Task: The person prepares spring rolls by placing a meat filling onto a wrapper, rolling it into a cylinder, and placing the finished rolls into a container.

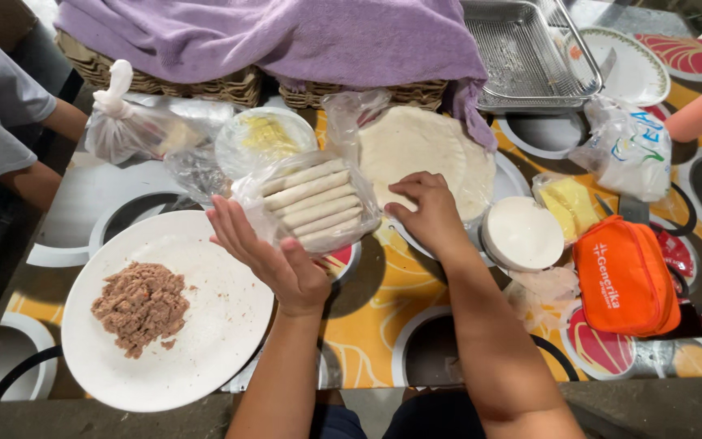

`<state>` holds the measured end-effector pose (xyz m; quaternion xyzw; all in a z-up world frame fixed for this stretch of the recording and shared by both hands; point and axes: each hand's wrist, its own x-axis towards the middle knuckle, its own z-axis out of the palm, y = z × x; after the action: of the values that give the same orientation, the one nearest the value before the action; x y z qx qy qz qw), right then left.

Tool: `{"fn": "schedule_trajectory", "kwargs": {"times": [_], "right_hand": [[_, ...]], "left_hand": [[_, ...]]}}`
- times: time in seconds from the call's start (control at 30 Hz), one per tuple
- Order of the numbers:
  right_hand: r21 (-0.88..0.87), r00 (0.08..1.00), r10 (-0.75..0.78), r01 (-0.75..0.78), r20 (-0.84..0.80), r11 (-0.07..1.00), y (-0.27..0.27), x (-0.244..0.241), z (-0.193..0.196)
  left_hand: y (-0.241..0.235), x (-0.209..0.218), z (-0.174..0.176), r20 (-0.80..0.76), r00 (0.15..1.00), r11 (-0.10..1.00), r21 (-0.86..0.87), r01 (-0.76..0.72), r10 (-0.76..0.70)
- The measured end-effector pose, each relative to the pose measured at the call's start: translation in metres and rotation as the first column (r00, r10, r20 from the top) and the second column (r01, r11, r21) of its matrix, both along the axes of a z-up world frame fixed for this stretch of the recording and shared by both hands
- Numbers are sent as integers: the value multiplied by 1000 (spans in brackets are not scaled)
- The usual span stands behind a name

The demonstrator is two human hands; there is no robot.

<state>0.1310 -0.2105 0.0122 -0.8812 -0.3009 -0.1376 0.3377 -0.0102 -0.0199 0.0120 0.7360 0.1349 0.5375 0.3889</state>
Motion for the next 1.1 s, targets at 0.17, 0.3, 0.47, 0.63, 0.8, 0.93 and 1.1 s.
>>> {"fn": "schedule_trajectory", "kwargs": {"times": [0.17,0.3,0.47,0.63,0.8,0.93,1.1], "right_hand": [[21,996,-80,80,23,997,1,8,-15],[94,996,-84,83,6,992,0,11,-18],[305,964,-176,231,-197,924,0,25,-28],[447,919,-319,392,-231,804,-5,34,-25],[688,930,-363,304,-64,659,-8,25,-7],[706,856,-474,205,207,678,-17,17,6],[828,799,-505,18,325,561,-39,7,12]], "left_hand": [[-27,-6,9,79,996,985,172,19,-33],[-45,8,31,135,875,858,311,408,-465],[-73,84,9,-380,721,797,-79,599,-580],[-82,129,-22,-535,751,857,91,507,-387],[-93,154,-13,-719,671,887,176,427,-180],[-91,184,-10,-907,415,936,89,339,-65],[-77,203,0,-968,224,919,-20,394,-117]]}}
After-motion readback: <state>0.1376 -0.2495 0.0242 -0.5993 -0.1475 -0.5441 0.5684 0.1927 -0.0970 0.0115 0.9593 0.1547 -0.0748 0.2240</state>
